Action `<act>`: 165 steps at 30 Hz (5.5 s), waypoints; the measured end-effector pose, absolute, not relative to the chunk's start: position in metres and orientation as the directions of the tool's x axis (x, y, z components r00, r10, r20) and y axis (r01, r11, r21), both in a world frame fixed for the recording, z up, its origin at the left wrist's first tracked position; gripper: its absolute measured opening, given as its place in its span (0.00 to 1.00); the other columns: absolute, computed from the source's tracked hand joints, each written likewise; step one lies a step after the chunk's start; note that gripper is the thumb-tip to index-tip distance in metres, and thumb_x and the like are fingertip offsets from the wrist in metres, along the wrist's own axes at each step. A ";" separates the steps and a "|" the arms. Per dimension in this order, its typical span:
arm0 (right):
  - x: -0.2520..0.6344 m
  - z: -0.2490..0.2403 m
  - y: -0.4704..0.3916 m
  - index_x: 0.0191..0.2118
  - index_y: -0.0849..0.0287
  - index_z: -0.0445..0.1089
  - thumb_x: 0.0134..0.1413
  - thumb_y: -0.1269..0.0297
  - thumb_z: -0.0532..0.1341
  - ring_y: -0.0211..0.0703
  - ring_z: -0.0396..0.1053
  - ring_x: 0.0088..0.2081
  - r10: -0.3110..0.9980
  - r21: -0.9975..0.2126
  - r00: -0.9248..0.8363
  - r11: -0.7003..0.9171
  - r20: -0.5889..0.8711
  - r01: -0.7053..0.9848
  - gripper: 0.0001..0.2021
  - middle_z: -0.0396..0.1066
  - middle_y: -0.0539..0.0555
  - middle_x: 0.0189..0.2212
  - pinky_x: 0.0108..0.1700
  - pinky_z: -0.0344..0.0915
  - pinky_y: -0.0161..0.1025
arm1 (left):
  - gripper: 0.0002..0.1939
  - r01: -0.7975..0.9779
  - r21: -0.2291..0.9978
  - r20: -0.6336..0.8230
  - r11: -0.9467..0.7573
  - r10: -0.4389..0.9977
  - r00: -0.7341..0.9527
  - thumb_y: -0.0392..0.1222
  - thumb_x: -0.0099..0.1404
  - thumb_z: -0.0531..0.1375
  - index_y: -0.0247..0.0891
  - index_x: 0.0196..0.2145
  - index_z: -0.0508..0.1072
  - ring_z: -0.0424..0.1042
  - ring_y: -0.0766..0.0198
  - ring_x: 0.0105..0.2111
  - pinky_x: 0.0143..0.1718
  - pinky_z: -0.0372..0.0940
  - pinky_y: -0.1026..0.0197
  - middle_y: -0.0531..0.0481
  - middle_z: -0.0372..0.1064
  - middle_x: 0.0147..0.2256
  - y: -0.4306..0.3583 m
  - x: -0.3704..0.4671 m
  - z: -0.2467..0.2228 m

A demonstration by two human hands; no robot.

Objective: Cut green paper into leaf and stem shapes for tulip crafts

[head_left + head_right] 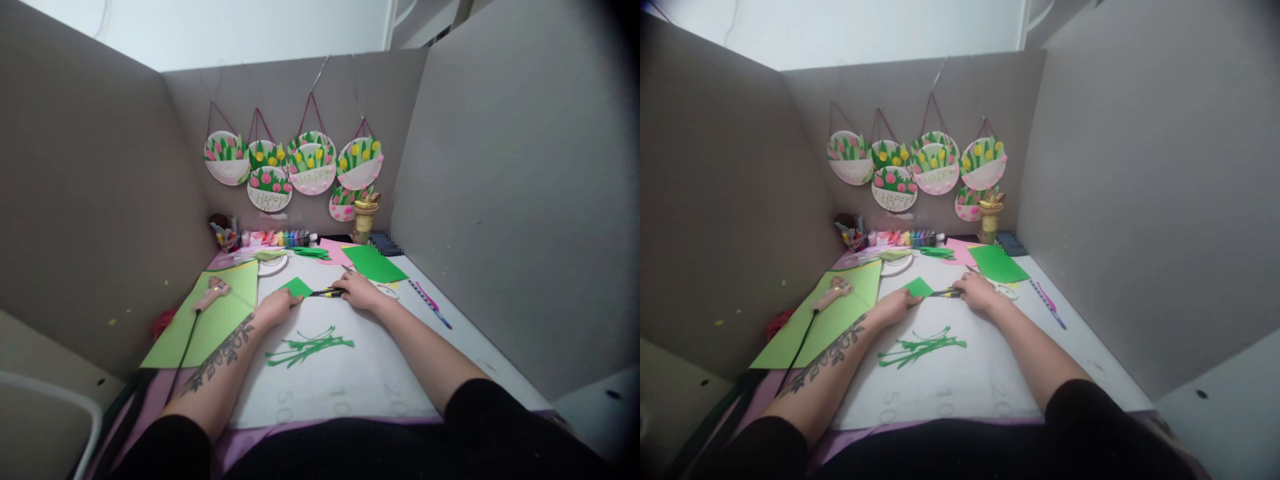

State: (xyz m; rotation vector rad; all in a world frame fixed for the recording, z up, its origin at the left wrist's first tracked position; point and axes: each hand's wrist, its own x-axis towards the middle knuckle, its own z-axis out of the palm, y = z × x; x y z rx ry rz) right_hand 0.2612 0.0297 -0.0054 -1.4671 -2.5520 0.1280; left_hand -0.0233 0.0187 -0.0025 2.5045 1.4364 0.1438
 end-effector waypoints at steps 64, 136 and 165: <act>0.255 0.005 0.016 0.50 0.55 0.72 0.49 0.70 0.61 0.48 0.64 0.43 0.750 -0.262 -0.650 0.656 0.121 0.708 0.20 0.67 0.57 0.39 0.45 0.57 0.40 | 0.17 0.714 0.145 -0.115 -0.685 0.705 0.700 0.43 0.66 0.52 0.47 0.47 0.77 0.70 0.60 0.35 0.34 0.58 0.64 0.48 0.72 0.35 0.009 -0.026 0.020; 0.250 0.023 0.002 0.47 0.56 0.73 0.45 0.70 0.61 0.48 0.64 0.42 0.747 -0.338 -0.665 0.626 0.001 0.702 0.19 0.67 0.56 0.38 0.41 0.57 0.39 | 0.12 0.786 0.262 -0.097 -0.560 0.795 0.599 0.47 0.63 0.56 0.42 0.34 0.79 0.72 0.58 0.37 0.40 0.61 0.63 0.46 0.75 0.33 0.007 -0.026 0.016; 0.245 0.023 0.001 0.46 0.57 0.73 0.45 0.69 0.62 0.47 0.65 0.40 0.723 -0.399 -0.691 0.631 -0.008 0.665 0.18 0.66 0.56 0.38 0.41 0.58 0.38 | 0.15 0.720 0.176 -0.094 -0.671 0.716 0.691 0.42 0.66 0.53 0.39 0.33 0.79 0.71 0.59 0.33 0.34 0.58 0.62 0.44 0.74 0.32 0.009 -0.025 0.016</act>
